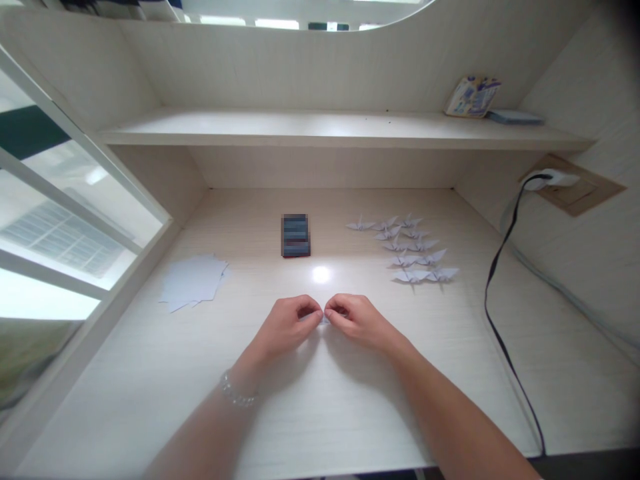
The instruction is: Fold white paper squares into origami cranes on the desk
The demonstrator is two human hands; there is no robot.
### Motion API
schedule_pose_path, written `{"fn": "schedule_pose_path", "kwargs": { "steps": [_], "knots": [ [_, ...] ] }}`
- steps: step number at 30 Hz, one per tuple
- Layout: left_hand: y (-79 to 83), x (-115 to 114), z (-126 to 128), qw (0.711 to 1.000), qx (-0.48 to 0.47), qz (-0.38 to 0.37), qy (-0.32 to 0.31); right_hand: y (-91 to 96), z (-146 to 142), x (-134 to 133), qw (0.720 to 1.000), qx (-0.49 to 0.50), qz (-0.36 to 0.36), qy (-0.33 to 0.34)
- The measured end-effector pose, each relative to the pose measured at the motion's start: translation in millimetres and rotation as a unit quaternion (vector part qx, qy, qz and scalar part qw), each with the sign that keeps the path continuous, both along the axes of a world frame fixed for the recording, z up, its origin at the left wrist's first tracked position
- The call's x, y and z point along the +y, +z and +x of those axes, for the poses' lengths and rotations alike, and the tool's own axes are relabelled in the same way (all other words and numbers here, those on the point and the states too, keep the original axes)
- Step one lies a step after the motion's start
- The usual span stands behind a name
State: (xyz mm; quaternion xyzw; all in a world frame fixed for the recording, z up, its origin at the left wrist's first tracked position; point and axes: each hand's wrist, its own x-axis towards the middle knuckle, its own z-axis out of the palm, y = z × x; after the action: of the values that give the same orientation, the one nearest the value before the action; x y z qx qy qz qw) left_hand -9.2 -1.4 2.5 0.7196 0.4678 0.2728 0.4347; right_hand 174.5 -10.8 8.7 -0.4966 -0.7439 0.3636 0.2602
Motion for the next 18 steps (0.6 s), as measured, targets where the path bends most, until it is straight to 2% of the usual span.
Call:
{"fn": "schedule_pose_path", "kwargs": {
  "steps": [8, 11, 15, 18],
  "knots": [
    [-1.6, 4, -11, 0.994, -0.047, -0.086, -0.055, 4.1, 7, 2, 0.999, 0.014, -0.031, 0.000],
    [-5.5, 6, -13, 0.993, -0.067, -0.091, -0.037, 4.4, 7, 2, 0.999, 0.021, -0.035, -0.008],
    [-7.4, 8, -12, 0.992, -0.098, -0.071, 0.033, 4.1, 6, 2, 0.998, 0.038, -0.040, -0.034],
    [-5.8, 8, -7, 0.990, -0.117, -0.057, 0.048, 3.7, 6, 3, 0.997, 0.049, -0.041, -0.045]
  ]
}}
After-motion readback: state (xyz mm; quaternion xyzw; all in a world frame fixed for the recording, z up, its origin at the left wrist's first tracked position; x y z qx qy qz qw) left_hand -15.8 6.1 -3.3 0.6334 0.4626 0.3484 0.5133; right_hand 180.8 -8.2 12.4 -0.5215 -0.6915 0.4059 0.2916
